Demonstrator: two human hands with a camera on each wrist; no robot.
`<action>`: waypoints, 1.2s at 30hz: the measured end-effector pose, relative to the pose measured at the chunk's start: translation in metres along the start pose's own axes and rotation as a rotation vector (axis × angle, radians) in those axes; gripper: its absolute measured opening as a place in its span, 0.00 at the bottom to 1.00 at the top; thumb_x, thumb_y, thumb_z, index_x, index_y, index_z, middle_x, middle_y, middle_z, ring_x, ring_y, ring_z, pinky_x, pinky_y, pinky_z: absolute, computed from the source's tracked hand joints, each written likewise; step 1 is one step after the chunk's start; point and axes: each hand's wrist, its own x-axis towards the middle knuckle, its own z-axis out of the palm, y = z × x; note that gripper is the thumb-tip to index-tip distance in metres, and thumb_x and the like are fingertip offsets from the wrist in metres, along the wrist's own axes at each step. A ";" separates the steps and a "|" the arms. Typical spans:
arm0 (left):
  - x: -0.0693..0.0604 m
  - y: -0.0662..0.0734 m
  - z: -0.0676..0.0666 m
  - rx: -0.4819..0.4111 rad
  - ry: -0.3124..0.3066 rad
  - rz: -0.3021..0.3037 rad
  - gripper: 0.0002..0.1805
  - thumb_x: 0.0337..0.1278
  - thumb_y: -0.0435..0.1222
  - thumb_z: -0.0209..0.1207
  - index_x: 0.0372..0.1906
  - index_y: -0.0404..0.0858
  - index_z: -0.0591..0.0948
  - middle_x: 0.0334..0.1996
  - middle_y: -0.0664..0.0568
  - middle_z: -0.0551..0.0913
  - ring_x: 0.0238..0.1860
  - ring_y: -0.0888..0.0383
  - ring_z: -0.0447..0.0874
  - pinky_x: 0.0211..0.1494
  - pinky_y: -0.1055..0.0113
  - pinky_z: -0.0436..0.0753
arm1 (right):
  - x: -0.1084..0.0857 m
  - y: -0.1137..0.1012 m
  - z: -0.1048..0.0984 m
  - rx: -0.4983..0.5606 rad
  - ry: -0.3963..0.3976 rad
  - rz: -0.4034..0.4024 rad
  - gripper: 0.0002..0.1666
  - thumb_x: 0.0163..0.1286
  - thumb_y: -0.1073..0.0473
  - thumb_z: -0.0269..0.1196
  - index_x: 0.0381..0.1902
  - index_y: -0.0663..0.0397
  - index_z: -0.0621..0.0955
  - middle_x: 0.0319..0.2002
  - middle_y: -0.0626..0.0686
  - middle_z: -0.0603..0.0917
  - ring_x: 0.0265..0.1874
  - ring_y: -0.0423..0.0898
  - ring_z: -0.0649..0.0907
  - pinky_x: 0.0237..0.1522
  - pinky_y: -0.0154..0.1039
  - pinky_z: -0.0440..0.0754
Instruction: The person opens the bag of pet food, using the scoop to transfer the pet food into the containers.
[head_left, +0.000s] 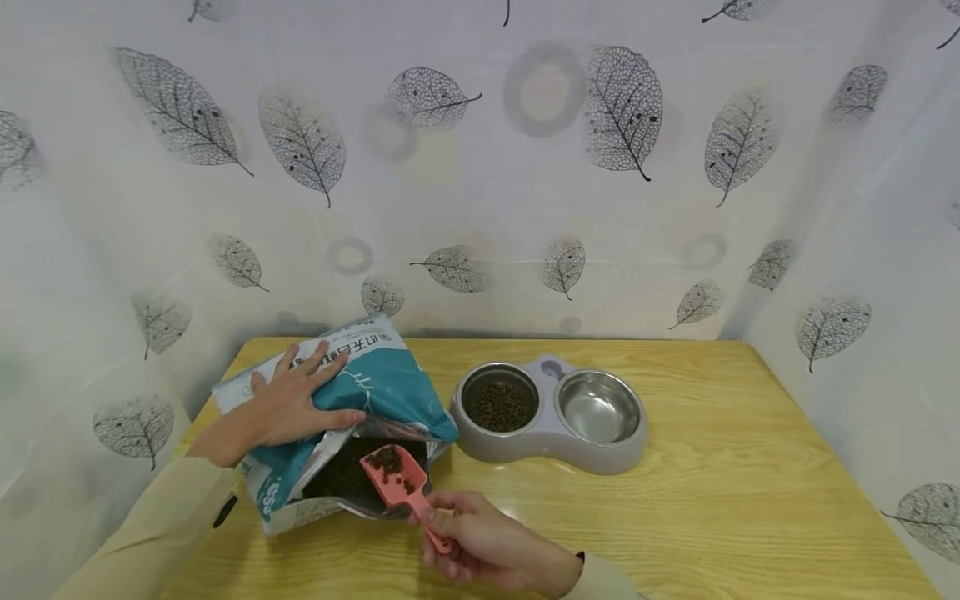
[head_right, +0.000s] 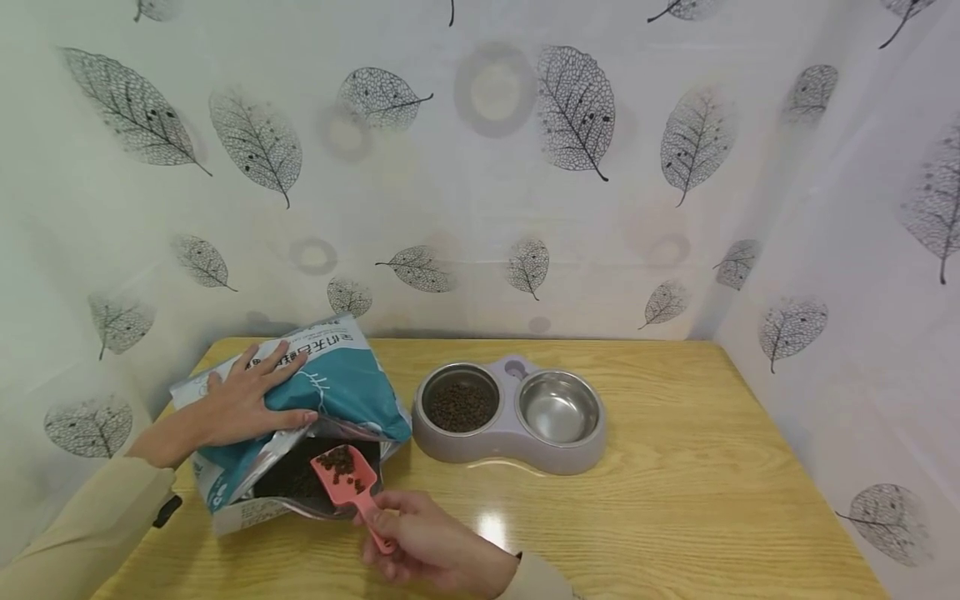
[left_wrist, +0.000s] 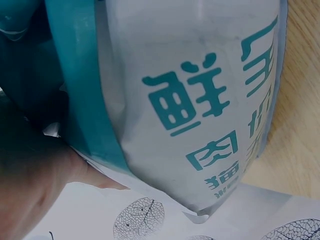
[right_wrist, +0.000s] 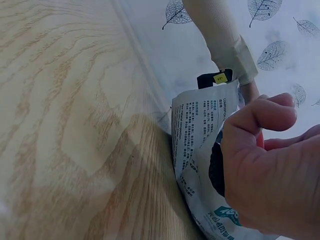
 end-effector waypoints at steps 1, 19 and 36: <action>0.000 0.000 0.000 -0.001 0.000 0.000 0.60 0.54 0.76 0.54 0.84 0.49 0.51 0.83 0.36 0.43 0.79 0.22 0.33 0.60 0.10 0.42 | 0.000 0.001 0.000 -0.001 -0.001 0.000 0.14 0.82 0.56 0.52 0.53 0.61 0.77 0.21 0.42 0.83 0.12 0.30 0.72 0.16 0.23 0.67; -0.001 0.000 0.001 -0.011 -0.004 0.001 0.60 0.54 0.75 0.55 0.84 0.48 0.51 0.83 0.36 0.43 0.79 0.22 0.33 0.60 0.09 0.42 | -0.008 -0.013 -0.003 -0.055 -0.058 -0.063 0.24 0.82 0.50 0.53 0.60 0.66 0.74 0.25 0.42 0.82 0.17 0.33 0.70 0.19 0.27 0.66; -0.002 0.001 -0.002 -0.006 -0.004 0.005 0.60 0.54 0.75 0.54 0.84 0.48 0.51 0.83 0.36 0.44 0.79 0.22 0.33 0.59 0.09 0.43 | -0.040 -0.076 -0.078 -0.460 0.491 -0.316 0.21 0.82 0.55 0.54 0.59 0.68 0.78 0.21 0.46 0.78 0.12 0.34 0.66 0.15 0.28 0.62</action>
